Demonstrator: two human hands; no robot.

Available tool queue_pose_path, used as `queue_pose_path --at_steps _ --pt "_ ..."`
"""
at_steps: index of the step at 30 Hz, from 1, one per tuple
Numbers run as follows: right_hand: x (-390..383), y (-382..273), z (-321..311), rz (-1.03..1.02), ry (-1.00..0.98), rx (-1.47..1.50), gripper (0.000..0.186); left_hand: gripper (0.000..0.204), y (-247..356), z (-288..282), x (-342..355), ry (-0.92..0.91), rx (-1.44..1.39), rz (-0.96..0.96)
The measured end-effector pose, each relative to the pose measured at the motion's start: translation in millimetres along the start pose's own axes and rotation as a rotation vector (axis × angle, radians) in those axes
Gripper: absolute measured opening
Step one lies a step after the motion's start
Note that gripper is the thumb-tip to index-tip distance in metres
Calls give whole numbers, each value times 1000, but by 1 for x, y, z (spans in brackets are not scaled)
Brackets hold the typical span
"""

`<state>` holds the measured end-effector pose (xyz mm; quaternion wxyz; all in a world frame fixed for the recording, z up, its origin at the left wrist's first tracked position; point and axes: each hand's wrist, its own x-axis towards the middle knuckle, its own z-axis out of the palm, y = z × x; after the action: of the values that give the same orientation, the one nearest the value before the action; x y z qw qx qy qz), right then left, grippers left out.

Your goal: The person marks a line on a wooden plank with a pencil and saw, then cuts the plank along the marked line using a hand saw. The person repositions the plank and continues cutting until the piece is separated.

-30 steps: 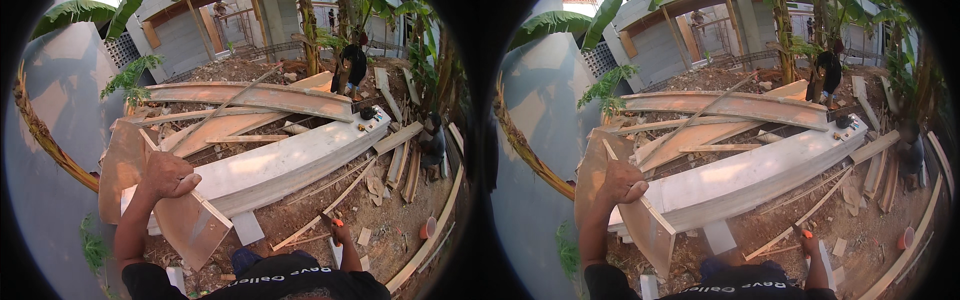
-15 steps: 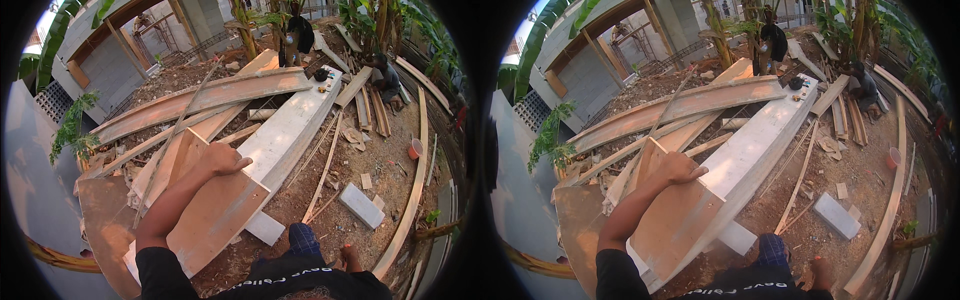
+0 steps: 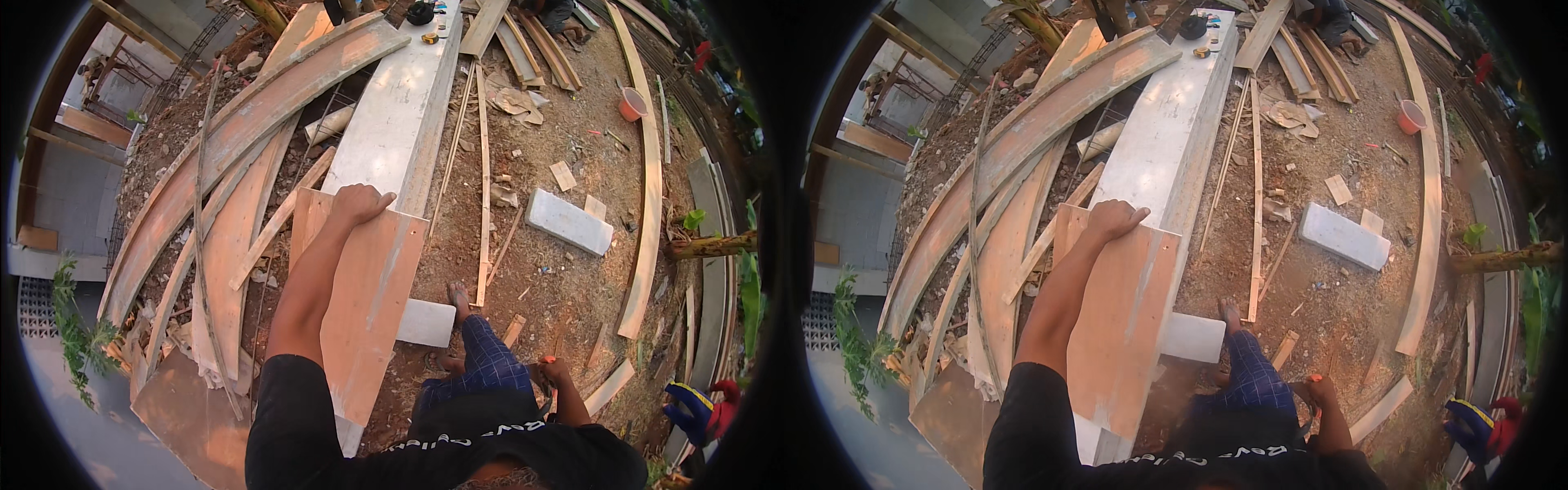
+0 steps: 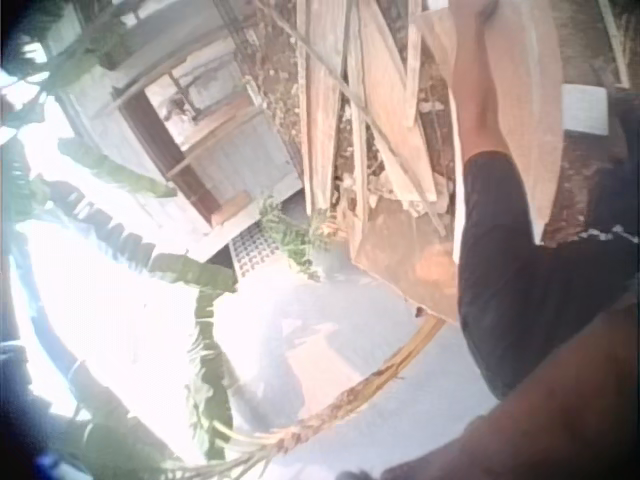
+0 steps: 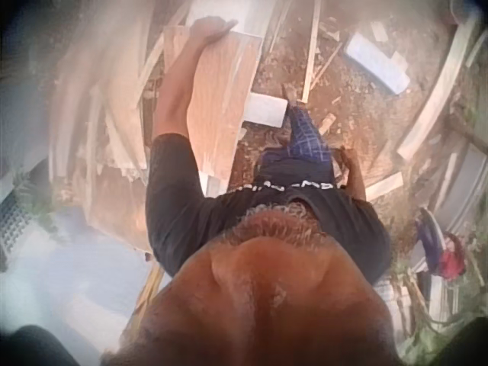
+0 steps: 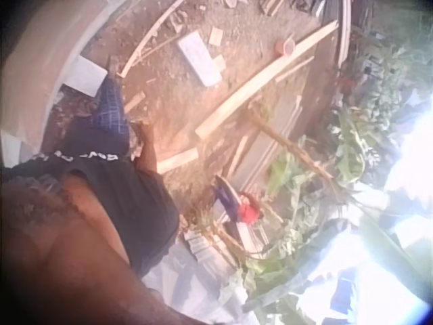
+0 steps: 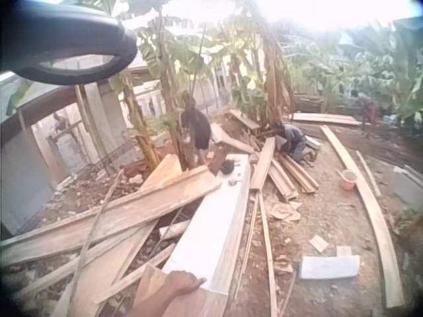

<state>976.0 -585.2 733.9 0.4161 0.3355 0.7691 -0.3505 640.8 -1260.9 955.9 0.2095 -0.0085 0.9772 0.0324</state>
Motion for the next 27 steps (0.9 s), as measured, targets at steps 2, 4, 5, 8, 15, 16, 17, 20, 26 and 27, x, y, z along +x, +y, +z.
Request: queue_pose_path --at_steps 2,4,5,8,15,16,17,20,26,27 --pt "-14 -69 0 -36 -21 -74 6 77 2 34 52 -50 -25 19" --pt "-16 -126 -2 -18 -39 -72 19 76 9 59 109 -136 19 29" --pt "-16 -144 2 -10 -60 -71 26 75 7 76 138 -116 22 59" --pt "-3 -190 11 -122 17 38 41 70 5 100 212 -112 -2 62" --pt "56 -295 73 -237 -166 341 75 69 -51 205 287 357 -348 -101" --pt "65 -314 89 -243 -175 380 76 77 -61 231 274 394 -379 -210" --pt "73 -330 106 -251 -168 407 77 86 -67 253 255 221 -347 -338" --pt "103 -370 160 -367 -160 492 80 103 -95 301 199 -2 -295 -452" --pt "138 -422 267 -541 -77 347 90 110 -112 324 194 -115 -291 -467" --pt "137 -432 276 -537 -59 330 92 111 -111 321 199 -107 -299 -433"
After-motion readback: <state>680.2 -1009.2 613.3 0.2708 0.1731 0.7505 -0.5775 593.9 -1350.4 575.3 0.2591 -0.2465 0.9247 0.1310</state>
